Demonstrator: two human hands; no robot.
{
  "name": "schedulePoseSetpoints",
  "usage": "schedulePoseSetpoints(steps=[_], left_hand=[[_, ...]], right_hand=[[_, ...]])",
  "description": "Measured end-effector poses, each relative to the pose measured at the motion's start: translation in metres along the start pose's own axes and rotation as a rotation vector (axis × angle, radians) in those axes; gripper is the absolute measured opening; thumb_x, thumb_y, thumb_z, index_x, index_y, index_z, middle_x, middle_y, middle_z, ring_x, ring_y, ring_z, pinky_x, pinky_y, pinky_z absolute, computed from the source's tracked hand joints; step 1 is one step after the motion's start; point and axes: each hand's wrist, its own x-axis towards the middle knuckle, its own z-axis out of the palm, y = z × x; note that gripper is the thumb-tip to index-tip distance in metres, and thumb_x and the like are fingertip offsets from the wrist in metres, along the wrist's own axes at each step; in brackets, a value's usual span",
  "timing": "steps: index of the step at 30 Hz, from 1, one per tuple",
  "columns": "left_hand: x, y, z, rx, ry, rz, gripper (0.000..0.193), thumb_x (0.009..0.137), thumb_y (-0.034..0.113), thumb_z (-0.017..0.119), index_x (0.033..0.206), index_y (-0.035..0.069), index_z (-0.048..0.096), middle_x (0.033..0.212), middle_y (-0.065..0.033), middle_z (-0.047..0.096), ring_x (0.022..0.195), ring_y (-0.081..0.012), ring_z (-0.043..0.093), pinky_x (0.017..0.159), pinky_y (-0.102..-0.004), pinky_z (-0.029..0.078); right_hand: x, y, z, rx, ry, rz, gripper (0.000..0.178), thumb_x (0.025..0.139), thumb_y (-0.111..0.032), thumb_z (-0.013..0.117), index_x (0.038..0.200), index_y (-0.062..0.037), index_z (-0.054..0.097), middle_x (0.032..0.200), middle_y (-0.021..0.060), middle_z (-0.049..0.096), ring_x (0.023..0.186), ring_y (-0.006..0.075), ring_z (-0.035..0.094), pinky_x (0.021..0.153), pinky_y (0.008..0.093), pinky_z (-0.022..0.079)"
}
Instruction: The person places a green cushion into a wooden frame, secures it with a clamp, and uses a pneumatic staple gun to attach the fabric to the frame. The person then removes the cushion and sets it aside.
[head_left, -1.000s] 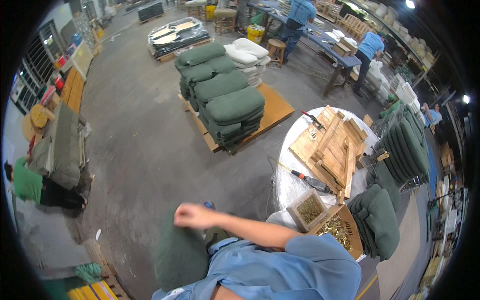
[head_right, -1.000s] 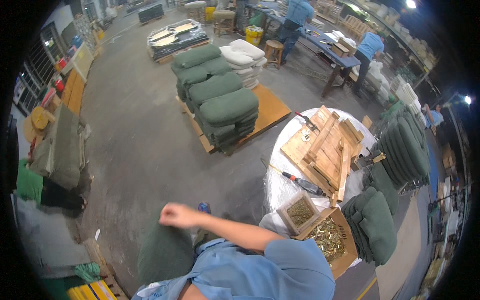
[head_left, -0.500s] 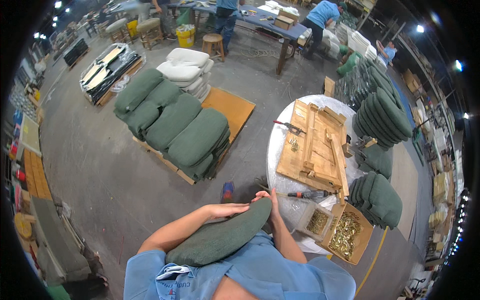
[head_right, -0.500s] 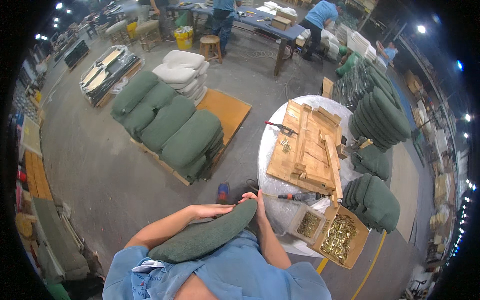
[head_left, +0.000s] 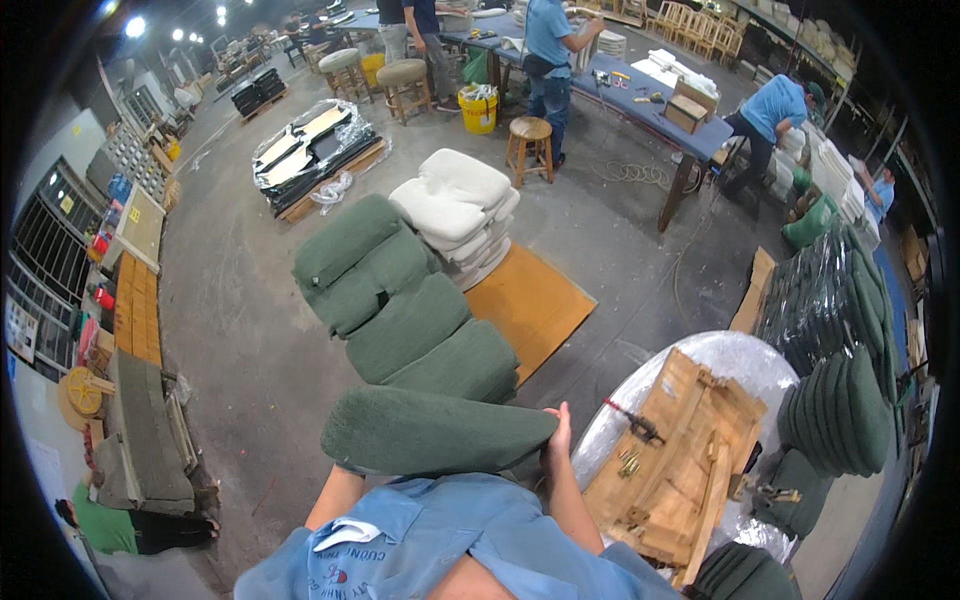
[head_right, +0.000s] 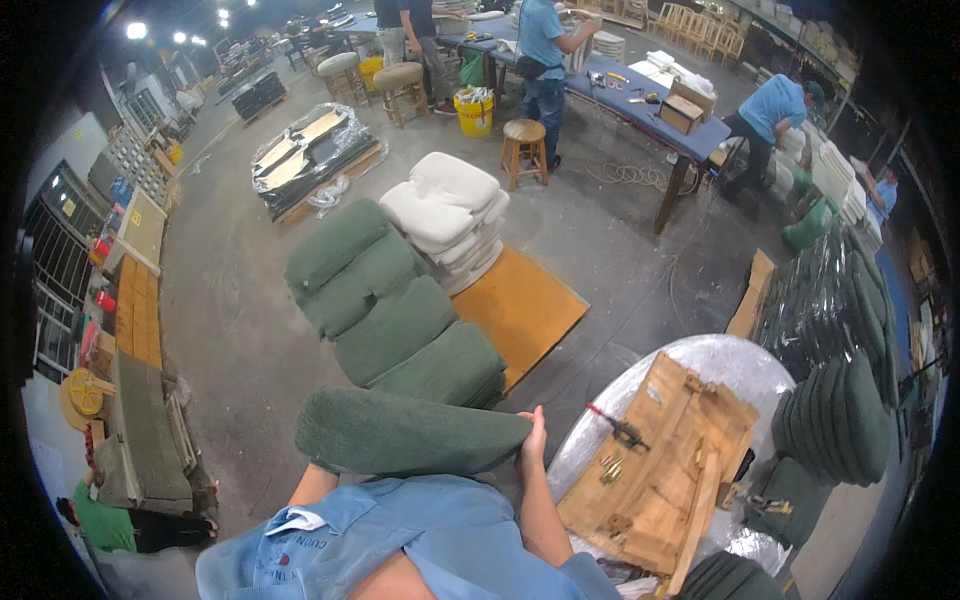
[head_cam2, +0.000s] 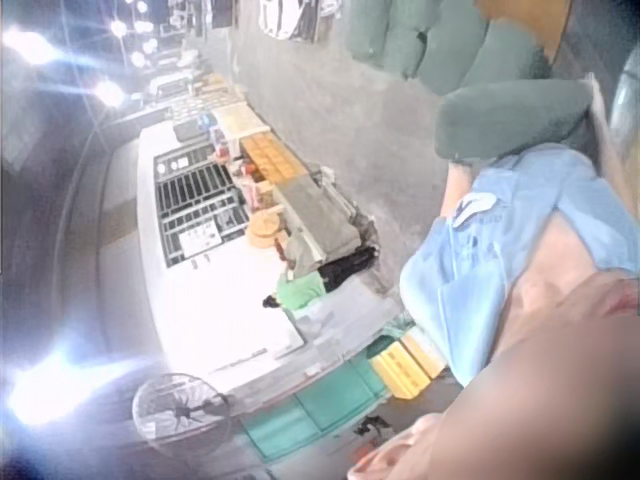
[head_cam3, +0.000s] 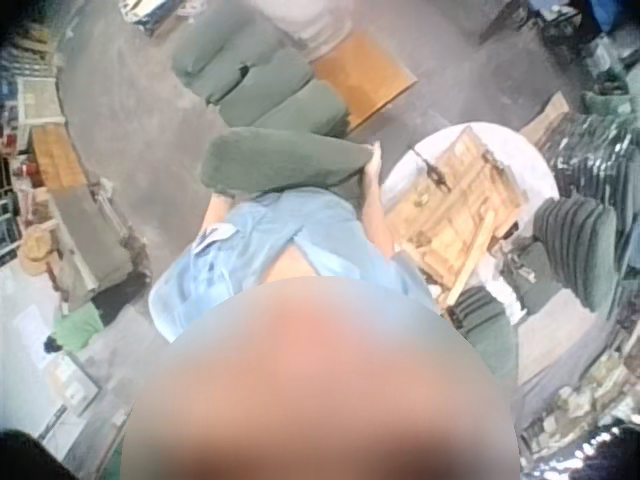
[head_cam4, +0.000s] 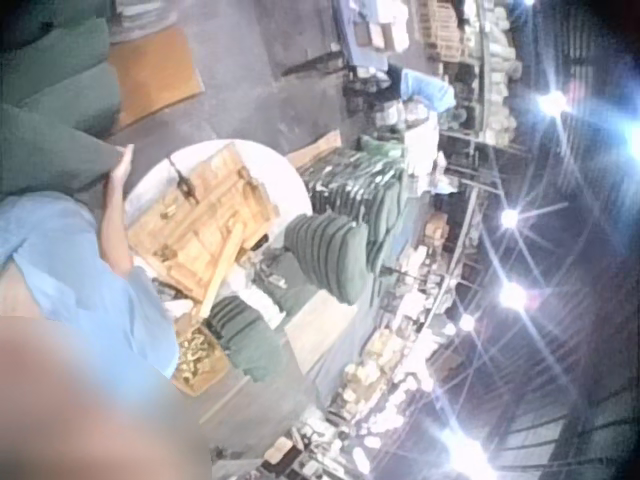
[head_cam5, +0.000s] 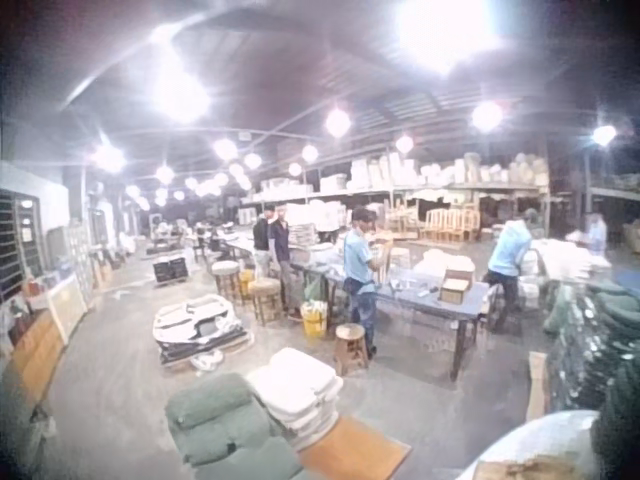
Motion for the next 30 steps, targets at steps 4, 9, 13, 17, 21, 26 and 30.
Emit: schedulePoseSetpoints(steps=[4, 9, 13, 17, 21, 26, 30], left_hand=[[0.089, 0.005, 0.088, 0.061, -0.217, -0.276, 0.077, 0.109, 0.06, 0.046, 0.154, -0.002, 0.048, 0.148, -0.0175, 0.06, 0.135, -0.027, 0.058, 0.115, -0.0409, 0.047], [0.194, -0.032, 0.167, 0.333, -0.458, -0.599, 0.082, 0.105, 0.064, 0.052, 0.142, -0.008, 0.059, 0.139, -0.0232, 0.066, 0.13, -0.0328, 0.063, 0.116, -0.0431, 0.046], [0.282, -0.063, 0.225, 0.694, -0.977, -0.8, 0.075, 0.1, 0.055, 0.064, 0.139, -0.009, 0.063, 0.141, -0.0236, 0.066, 0.134, -0.0313, 0.061, 0.117, -0.0397, 0.043], [0.352, -0.113, 0.264, 0.803, -1.256, -0.864, 0.076, 0.096, 0.052, 0.071, 0.142, -0.007, 0.062, 0.148, -0.0236, 0.061, 0.141, -0.0353, 0.056, 0.124, -0.0456, 0.036], [0.408, -0.126, 0.261, 0.608, -1.081, -1.021, 0.074, 0.095, 0.05, 0.074, 0.141, -0.007, 0.063, 0.147, -0.0225, 0.062, 0.139, -0.0331, 0.057, 0.122, -0.0425, 0.039], [0.485, -0.13, 0.26, 0.642, -1.108, -1.044, 0.07, 0.098, 0.047, 0.074, 0.14, -0.008, 0.063, 0.141, -0.0194, 0.067, 0.13, -0.026, 0.062, 0.113, -0.0364, 0.046], [0.514, -0.141, 0.279, 0.674, -1.084, -1.181, 0.063, 0.101, 0.043, 0.072, 0.139, -0.007, 0.065, 0.137, -0.0163, 0.07, 0.126, -0.0224, 0.064, 0.11, -0.0354, 0.048]], right_hand=[[-0.001, -0.098, -0.022, 0.044, 0.005, -0.227, 0.047, 0.109, -0.051, 0.048, 0.116, -0.0091, 0.068, 0.082, 0.0036, 0.067, 0.072, 0.0164, 0.064, 0.068, 0.0306, 0.052], [-0.028, -0.275, -0.055, -0.655, -0.479, -0.296, 0.053, 0.105, -0.022, 0.064, 0.154, -0.0091, 0.05, 0.117, 0.0072, 0.071, 0.096, 0.0148, 0.07, 0.084, 0.03, 0.056], [0.008, -0.416, -0.02, -0.893, -0.171, -0.467, 0.063, 0.104, -0.02, 0.063, 0.163, -0.0174, 0.041, 0.088, 0.0065, 0.074, 0.071, 0.0151, 0.071, 0.066, 0.032, 0.06], [0.082, -0.532, 0.021, -1.314, 0.239, -0.48, 0.069, 0.094, -0.016, 0.059, 0.162, -0.0235, 0.044, 0.082, 0.0064, 0.076, 0.063, 0.0172, 0.073, 0.068, 0.034, 0.06], [0.173, -0.591, 0.031, -1.613, 0.442, -0.325, 0.069, 0.09, -0.014, 0.057, 0.158, -0.0234, 0.049, 0.084, 0.0052, 0.078, 0.073, 0.0215, 0.077, 0.084, 0.0402, 0.059], [0.265, -0.622, 0.029, -1.749, 0.666, -0.494, 0.077, 0.083, -0.018, 0.055, 0.16, -0.0278, 0.048, 0.102, 0.0122, 0.08, 0.112, 0.0282, 0.075, 0.102, 0.0459, 0.054], [0.28, -0.636, 0.0, -1.634, 0.658, -0.356, 0.06, 0.09, -0.024, 0.059, 0.15, -0.0221, 0.059, 0.144, 0.0174, 0.066, 0.134, 0.0373, 0.062, 0.109, 0.0521, 0.051]])
